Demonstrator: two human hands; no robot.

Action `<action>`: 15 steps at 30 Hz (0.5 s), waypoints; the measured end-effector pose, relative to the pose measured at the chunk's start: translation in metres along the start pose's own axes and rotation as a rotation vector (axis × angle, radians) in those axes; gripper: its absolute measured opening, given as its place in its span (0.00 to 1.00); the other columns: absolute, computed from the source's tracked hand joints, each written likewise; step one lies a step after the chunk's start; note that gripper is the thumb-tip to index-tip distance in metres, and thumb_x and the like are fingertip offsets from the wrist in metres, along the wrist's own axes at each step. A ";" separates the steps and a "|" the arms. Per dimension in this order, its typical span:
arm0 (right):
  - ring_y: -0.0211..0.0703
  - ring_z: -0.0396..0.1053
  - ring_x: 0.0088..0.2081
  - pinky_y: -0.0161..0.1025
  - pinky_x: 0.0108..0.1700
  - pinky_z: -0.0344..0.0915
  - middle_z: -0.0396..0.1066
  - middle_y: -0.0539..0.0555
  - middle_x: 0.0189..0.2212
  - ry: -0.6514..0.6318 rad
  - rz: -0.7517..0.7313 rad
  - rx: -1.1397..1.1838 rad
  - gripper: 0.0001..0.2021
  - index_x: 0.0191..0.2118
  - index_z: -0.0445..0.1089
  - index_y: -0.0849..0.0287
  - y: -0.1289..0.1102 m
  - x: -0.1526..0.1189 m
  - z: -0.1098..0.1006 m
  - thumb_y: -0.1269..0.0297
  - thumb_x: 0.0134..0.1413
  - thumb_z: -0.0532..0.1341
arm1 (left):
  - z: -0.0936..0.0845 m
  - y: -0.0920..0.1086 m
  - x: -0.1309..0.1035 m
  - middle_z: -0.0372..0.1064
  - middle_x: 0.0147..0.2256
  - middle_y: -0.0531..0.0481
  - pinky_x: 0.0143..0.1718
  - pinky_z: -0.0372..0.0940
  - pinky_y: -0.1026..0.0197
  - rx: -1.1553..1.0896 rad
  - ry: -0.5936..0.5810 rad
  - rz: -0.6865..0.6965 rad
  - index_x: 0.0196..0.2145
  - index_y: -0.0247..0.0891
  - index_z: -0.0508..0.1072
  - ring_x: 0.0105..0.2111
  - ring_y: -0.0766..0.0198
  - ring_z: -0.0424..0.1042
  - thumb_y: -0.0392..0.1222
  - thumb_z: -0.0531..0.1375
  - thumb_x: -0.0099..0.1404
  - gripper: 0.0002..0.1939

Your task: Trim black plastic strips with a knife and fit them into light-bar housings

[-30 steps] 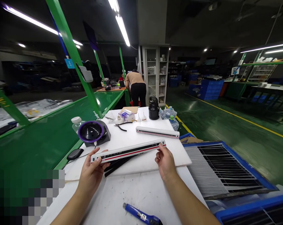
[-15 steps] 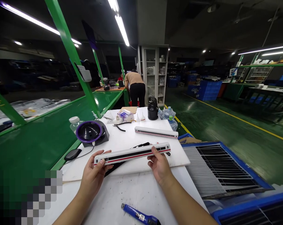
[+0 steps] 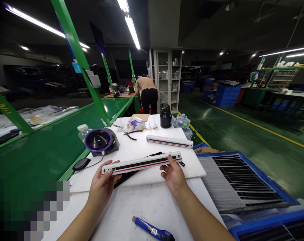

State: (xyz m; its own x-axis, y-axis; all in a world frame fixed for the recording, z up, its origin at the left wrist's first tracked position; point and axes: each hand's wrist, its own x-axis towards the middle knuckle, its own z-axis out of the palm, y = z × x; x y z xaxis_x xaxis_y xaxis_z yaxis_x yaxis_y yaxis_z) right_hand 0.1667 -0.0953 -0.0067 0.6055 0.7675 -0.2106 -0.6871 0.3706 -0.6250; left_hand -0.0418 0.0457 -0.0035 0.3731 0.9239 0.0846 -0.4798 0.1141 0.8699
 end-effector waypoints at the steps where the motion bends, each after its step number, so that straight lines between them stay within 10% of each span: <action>1: 0.39 0.65 0.26 0.30 0.21 0.58 0.69 0.50 0.31 -0.004 0.003 0.004 0.24 0.40 0.71 0.57 -0.001 0.000 0.000 0.50 0.40 0.75 | -0.001 0.000 0.001 0.72 0.46 0.44 0.29 0.75 0.63 -0.003 0.008 0.004 0.45 0.39 0.68 0.33 0.60 0.75 0.43 0.71 0.49 0.27; 15: 0.39 0.66 0.30 0.30 0.22 0.58 0.67 0.48 0.30 0.010 0.082 -0.054 0.21 0.38 0.68 0.54 0.000 0.002 -0.004 0.48 0.44 0.72 | -0.006 0.009 0.001 0.69 0.50 0.41 0.32 0.73 0.60 0.146 0.014 0.168 0.50 0.40 0.66 0.36 0.58 0.74 0.48 0.69 0.53 0.28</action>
State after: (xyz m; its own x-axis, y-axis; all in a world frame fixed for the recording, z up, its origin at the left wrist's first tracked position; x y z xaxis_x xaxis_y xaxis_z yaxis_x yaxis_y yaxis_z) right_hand 0.1694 -0.0962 -0.0099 0.5525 0.7885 -0.2703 -0.7119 0.2777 -0.6451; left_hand -0.0507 0.0502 0.0012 0.2856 0.9307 0.2284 -0.4140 -0.0951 0.9053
